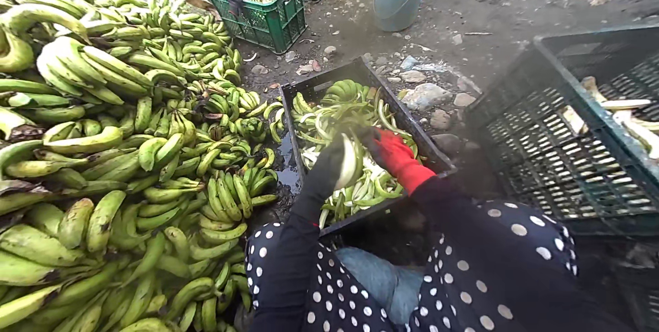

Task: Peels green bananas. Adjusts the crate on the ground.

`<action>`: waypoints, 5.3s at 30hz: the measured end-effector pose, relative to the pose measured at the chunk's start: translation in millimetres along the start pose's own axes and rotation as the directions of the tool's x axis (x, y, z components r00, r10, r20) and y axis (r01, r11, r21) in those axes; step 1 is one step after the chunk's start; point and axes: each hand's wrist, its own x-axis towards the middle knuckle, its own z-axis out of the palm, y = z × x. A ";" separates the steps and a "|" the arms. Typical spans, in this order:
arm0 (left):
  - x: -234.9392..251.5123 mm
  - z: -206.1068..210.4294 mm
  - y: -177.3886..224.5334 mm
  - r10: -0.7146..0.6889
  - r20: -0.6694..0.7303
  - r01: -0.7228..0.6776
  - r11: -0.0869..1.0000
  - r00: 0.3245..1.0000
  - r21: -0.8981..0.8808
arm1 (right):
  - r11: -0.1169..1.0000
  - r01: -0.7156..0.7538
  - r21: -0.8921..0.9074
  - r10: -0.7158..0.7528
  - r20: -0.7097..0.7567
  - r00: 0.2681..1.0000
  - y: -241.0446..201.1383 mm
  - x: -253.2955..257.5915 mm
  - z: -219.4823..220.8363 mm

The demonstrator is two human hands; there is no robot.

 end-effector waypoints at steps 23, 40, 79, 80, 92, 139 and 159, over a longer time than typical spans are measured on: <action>1.5 -5.9 -8.1 -0.304 -0.407 0.092 0.881 0.861 -0.464 | 0.959 0.194 -0.205 -0.204 -0.029 0.979 -14.7 -27.0 15.6; 3.4 9.2 5.6 -0.180 -0.179 0.104 0.923 0.967 -0.370 | 0.996 -0.019 0.089 0.014 0.059 0.998 11.8 -1.4 12.1; 0.1 -23.0 -7.6 -0.128 -0.235 -0.022 0.837 0.963 -0.547 | 0.881 0.440 -0.174 -0.441 0.033 0.897 1.1 -13.5 -2.4; -1.2 -23.8 -8.9 -0.117 -0.242 -0.019 0.869 0.963 -0.495 | 0.865 0.460 -0.202 -0.460 0.049 0.887 0.7 -14.6 -0.6; 3.8 -7.2 -11.7 -0.307 -0.401 0.237 0.947 0.863 -0.217 | 0.918 -0.062 0.391 0.097 -0.072 0.993 21.7 2.9 -18.5; 9.4 160.5 -37.1 -0.351 -0.160 0.325 0.484 0.923 0.813 | 0.273 0.373 0.887 0.073 -0.406 0.911 137.0 -159.4 -201.2; 6.4 158.7 -75.3 -0.189 -0.098 0.187 0.545 0.977 0.818 | 0.935 -0.299 0.193 0.258 0.209 0.943 244.4 156.1 -15.5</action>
